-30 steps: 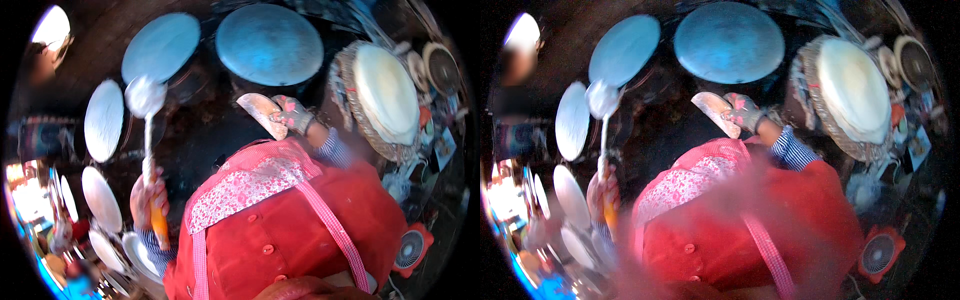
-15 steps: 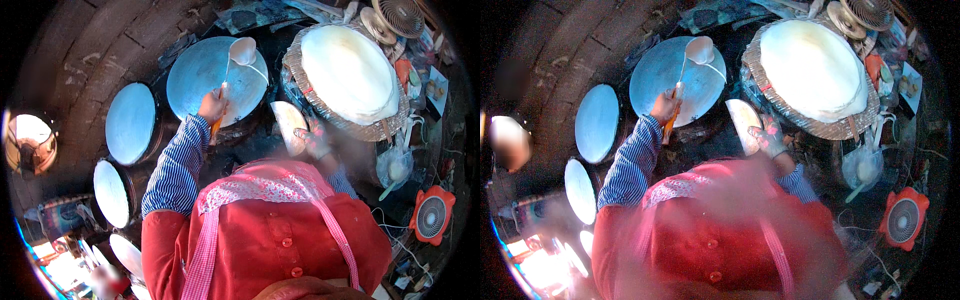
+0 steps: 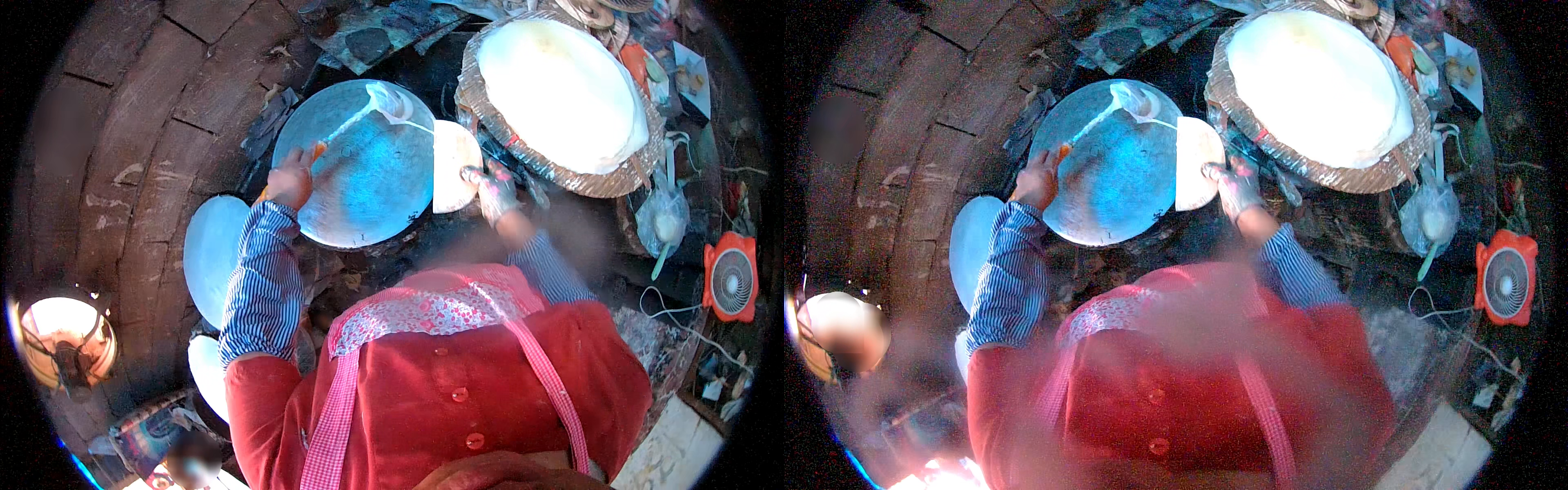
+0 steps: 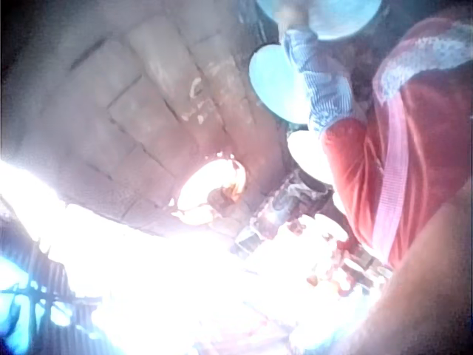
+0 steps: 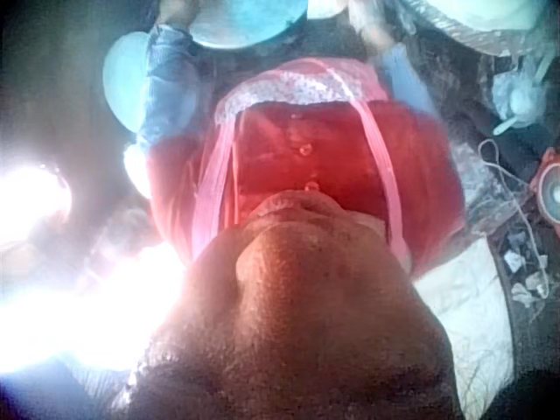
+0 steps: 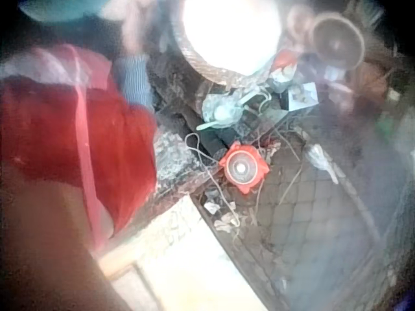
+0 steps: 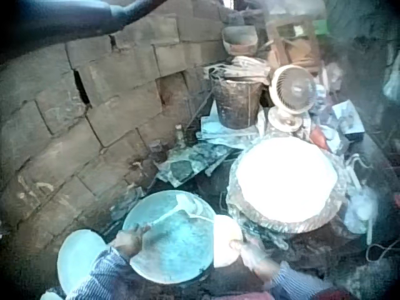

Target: The person prepares thin flatbreads by spreading white batter onto multiple hot circular stoves using a ladle and a flat spreader tool.

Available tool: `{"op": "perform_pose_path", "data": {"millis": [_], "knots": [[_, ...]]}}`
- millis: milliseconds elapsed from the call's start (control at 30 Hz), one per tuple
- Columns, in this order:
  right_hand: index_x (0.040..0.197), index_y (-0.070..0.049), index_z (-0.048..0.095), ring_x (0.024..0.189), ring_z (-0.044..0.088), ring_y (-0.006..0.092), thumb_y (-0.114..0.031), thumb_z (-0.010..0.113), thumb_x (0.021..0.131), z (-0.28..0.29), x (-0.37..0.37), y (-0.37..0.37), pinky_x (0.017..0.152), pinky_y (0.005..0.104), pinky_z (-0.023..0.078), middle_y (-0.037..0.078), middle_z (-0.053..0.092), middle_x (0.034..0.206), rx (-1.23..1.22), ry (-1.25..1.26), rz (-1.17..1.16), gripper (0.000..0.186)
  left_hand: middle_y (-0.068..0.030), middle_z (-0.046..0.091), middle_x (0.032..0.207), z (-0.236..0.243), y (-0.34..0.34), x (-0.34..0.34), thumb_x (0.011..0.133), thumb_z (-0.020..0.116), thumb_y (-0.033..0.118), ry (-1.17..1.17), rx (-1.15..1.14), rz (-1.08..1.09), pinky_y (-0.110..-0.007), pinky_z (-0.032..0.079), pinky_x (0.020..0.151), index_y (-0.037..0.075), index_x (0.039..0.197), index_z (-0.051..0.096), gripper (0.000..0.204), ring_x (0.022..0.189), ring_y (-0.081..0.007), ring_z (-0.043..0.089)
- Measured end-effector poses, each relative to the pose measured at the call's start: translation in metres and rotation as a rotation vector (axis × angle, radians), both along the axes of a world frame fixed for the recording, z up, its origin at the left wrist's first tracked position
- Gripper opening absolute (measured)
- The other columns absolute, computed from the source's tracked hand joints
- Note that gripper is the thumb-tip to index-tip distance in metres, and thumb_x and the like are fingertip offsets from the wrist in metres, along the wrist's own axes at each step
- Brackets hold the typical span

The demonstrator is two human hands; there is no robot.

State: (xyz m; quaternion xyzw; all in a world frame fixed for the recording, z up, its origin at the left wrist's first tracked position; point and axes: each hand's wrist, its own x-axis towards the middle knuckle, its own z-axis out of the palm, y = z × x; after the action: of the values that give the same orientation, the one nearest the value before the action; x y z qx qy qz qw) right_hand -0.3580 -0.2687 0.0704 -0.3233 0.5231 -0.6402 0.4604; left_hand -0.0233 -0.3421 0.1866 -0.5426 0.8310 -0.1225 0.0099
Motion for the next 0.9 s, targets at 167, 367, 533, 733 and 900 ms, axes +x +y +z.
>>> {"op": "perform_pose_path", "data": {"millis": [167, 367, 533, 733, 900], "knots": [[0.099, 0.002, 0.059, 0.076, 0.06, 0.0188, 0.0, 0.064, 0.07, -0.041, 0.007, -0.022, 0.07, 0.0292, 0.05, 0.009, 0.063, 0.092, 0.15, -0.116, -0.144, 0.03, -0.014, 0.053, 0.107, -0.037, -0.021, 0.016, 0.083, 0.05, 0.012, 0.247, 0.038, -0.11, -0.041, 0.049, 0.074, 0.015, 0.129, 0.041, 0.046, 0.089, -0.0336, 0.057], [0.1, -0.001, 0.06, 0.082, 0.059, 0.0173, -0.009, 0.065, 0.069, -0.044, 0.026, -0.035, 0.074, 0.0292, 0.046, 0.007, 0.064, 0.095, 0.124, -0.04, -0.231, 0.032, -0.0116, 0.055, 0.101, -0.066, -0.037, 0.023, 0.081, 0.053, 0.01, 0.048, -0.026, -0.294, -0.039, 0.051, 0.065, 0.017, 0.132, 0.036, 0.055, 0.08, -0.0317, 0.059], [0.096, -0.004, 0.062, 0.088, 0.061, 0.0251, -0.025, 0.06, 0.07, -0.06, 0.044, -0.09, 0.077, 0.0324, 0.047, 0.013, 0.064, 0.096, 0.3, 0.392, -0.271, 0.033, -0.0121, 0.052, 0.101, -0.083, -0.048, 0.027, 0.083, 0.052, 0.016, 0.097, 0.06, -0.198, -0.04, 0.051, 0.067, 0.017, 0.134, 0.034, 0.054, 0.082, -0.0316, 0.058], [0.095, -0.005, 0.063, 0.087, 0.06, 0.0304, -0.03, 0.059, 0.071, -0.054, 0.067, -0.165, 0.075, 0.0358, 0.046, 0.017, 0.063, 0.094, 0.382, 0.757, -0.15, 0.035, -0.0123, 0.051, 0.104, -0.072, -0.047, 0.037, 0.081, 0.053, 0.013, 0.196, 0.147, -0.06, -0.042, 0.048, 0.073, 0.013, 0.132, 0.037, 0.054, 0.09, -0.0301, 0.056], [0.099, -0.003, 0.062, 0.085, 0.061, 0.0237, -0.018, 0.063, 0.07, -0.04, 0.054, -0.134, 0.075, 0.0316, 0.048, 0.013, 0.064, 0.095, 0.298, 0.437, -0.156, 0.033, -0.0179, 0.054, 0.101, -0.077, -0.038, 0.081, 0.076, 0.058, 0.006, 0.496, 0.186, 0.062, -0.041, 0.047, 0.079, 0.008, 0.129, 0.039, 0.057, 0.092, -0.0334, 0.056]]}}
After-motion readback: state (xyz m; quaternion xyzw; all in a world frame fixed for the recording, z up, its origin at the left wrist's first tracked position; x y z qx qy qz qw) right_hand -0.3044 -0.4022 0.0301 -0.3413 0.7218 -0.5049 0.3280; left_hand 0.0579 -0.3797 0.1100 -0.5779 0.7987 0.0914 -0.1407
